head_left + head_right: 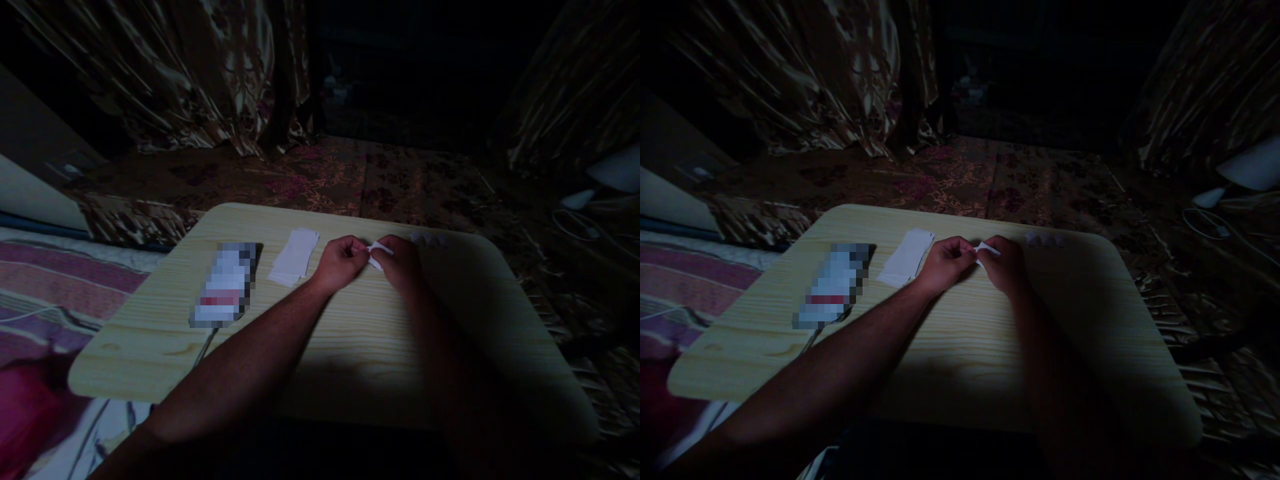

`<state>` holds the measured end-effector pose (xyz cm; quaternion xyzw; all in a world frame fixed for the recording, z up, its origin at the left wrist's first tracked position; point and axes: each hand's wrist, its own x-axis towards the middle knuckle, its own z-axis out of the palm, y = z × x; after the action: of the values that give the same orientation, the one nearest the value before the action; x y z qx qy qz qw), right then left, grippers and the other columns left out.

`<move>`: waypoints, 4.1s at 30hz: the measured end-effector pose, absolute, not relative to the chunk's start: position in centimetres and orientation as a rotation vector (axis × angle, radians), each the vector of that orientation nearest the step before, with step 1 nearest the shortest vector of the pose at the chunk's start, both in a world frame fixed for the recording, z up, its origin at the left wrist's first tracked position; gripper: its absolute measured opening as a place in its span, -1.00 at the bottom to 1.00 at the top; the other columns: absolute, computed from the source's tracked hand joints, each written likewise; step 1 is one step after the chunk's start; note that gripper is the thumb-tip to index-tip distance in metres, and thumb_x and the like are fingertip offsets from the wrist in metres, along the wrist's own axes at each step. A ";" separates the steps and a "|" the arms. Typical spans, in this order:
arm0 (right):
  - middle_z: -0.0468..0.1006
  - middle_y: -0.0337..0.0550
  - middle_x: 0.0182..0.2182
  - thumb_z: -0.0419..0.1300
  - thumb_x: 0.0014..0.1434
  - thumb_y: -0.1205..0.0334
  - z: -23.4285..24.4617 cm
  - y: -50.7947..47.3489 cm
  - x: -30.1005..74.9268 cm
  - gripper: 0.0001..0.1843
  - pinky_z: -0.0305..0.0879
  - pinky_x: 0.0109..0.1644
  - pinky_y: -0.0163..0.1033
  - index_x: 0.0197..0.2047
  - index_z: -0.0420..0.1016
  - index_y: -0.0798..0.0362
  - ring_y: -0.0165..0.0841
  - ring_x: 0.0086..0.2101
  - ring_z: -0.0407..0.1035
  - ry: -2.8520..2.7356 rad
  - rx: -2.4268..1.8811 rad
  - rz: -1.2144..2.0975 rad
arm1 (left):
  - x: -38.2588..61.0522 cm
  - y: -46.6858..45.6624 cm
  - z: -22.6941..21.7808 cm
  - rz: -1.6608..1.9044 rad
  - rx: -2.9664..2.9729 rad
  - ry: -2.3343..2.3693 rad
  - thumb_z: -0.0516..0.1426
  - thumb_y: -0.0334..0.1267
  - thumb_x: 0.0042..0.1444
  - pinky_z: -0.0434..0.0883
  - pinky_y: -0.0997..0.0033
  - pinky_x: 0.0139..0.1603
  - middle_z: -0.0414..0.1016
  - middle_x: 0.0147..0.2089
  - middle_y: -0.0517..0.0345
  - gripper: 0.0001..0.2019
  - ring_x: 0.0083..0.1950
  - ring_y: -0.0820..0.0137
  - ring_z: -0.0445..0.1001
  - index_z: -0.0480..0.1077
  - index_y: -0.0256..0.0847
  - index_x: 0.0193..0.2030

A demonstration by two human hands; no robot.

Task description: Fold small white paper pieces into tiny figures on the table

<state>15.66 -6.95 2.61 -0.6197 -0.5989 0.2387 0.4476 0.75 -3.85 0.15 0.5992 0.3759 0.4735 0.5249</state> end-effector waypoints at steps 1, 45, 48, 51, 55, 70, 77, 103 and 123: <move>0.46 -0.28 -0.58 0.20 0.00 0.14 2.7 -7.0 15.6 -0.85 0.14 -0.44 -0.30 -0.45 0.47 0.05 -0.37 -0.50 0.31 -1.484 -1.539 0.590 | 0.7 -3.9 0.2 1.130 1.435 0.894 0.27 -0.21 -0.04 0.22 0.53 -0.46 0.42 -0.50 0.22 -0.84 -0.50 0.55 0.27 0.44 -0.26 -0.42; 0.50 -0.27 -0.61 0.22 -0.01 0.12 2.9 -6.8 15.6 -0.83 0.17 -0.47 -0.30 -0.42 0.49 0.05 -0.33 -0.51 0.38 -1.409 -1.560 0.729 | 0.6 -3.3 -0.1 1.110 1.454 0.874 0.22 -0.20 0.01 0.20 0.51 -0.42 0.37 -0.49 0.27 -0.84 -0.48 0.53 0.24 0.38 -0.23 -0.38; 0.50 -0.27 -0.62 0.20 -0.02 0.17 2.9 -6.9 15.7 -0.87 0.14 -0.49 -0.30 -0.47 0.48 0.05 -0.35 -0.53 0.36 -1.462 -1.591 0.679 | 0.6 -3.4 0.0 1.127 1.438 0.868 0.21 -0.20 0.04 0.20 0.51 -0.43 0.35 -0.50 0.29 -0.84 -0.49 0.54 0.22 0.36 -0.23 -0.38; 0.48 -0.29 -0.62 0.19 -0.01 0.19 2.9 -6.9 15.9 -0.87 0.12 -0.48 -0.30 -0.47 0.49 0.06 -0.38 -0.54 0.33 -1.506 -1.578 0.625 | 0.7 -3.5 0.0 1.126 1.447 0.872 0.21 -0.20 0.04 0.20 0.51 -0.42 0.37 -0.48 0.28 -0.84 -0.47 0.54 0.23 0.36 -0.23 -0.38; 0.46 -0.29 -0.63 0.19 -0.02 0.20 3.1 -7.0 15.8 -0.88 0.09 -0.49 -0.31 -0.49 0.47 0.05 -0.39 -0.54 0.30 -1.502 -1.577 0.613 | 0.7 -3.5 0.0 1.130 1.460 0.881 0.21 -0.19 0.05 0.20 0.51 -0.42 0.38 -0.46 0.27 -0.84 -0.46 0.54 0.23 0.37 -0.24 -0.37; 0.56 -0.22 -0.48 0.24 0.00 0.09 2.6 -6.6 15.9 -0.78 0.30 -0.36 -0.26 -0.33 0.51 0.05 -0.33 -0.45 0.41 -1.352 -1.431 0.705 | 0.6 -3.6 0.3 1.122 1.481 0.912 0.22 -0.24 -0.01 0.21 0.51 -0.44 0.40 -0.46 0.23 -0.87 -0.47 0.53 0.28 0.39 -0.25 -0.40; 0.52 -0.28 -0.56 0.25 -0.09 0.16 2.6 -6.5 15.9 -0.84 0.20 -0.45 -0.31 -0.40 0.48 0.04 -0.38 -0.52 0.35 -1.343 -1.525 0.680 | 0.5 -3.6 0.8 1.220 1.348 0.958 0.25 -0.20 0.00 0.18 0.52 -0.49 0.44 -0.48 0.22 -0.82 -0.52 0.54 0.28 0.47 -0.25 -0.29; 0.40 -0.33 -0.71 0.28 -0.03 0.10 2.5 -6.5 15.7 -0.79 0.13 -0.52 -0.33 -0.54 0.43 0.05 -0.47 -0.64 0.23 -1.175 -1.317 0.935 | 0.0 -3.2 0.5 1.045 1.309 0.861 0.29 -0.18 -0.08 0.03 0.50 -0.52 0.26 -0.59 0.34 -0.73 -0.58 0.60 0.13 0.28 -0.23 -0.51; 0.55 -0.24 -0.43 0.25 0.04 0.21 1.3 -6.7 15.1 -0.80 0.32 -0.36 -0.27 -0.22 0.56 0.00 -0.38 -0.46 0.40 -1.476 -1.386 0.363 | 0.3 -2.9 -0.1 1.141 1.216 0.823 0.30 -0.15 -0.05 0.02 0.52 -0.53 0.32 -0.57 0.31 -0.74 -0.58 0.61 0.15 0.38 -0.27 -0.42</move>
<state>15.07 -6.67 1.29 -0.5770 -0.6147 0.1510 0.5162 0.32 -2.89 -0.11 0.5242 0.3549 0.4917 0.5980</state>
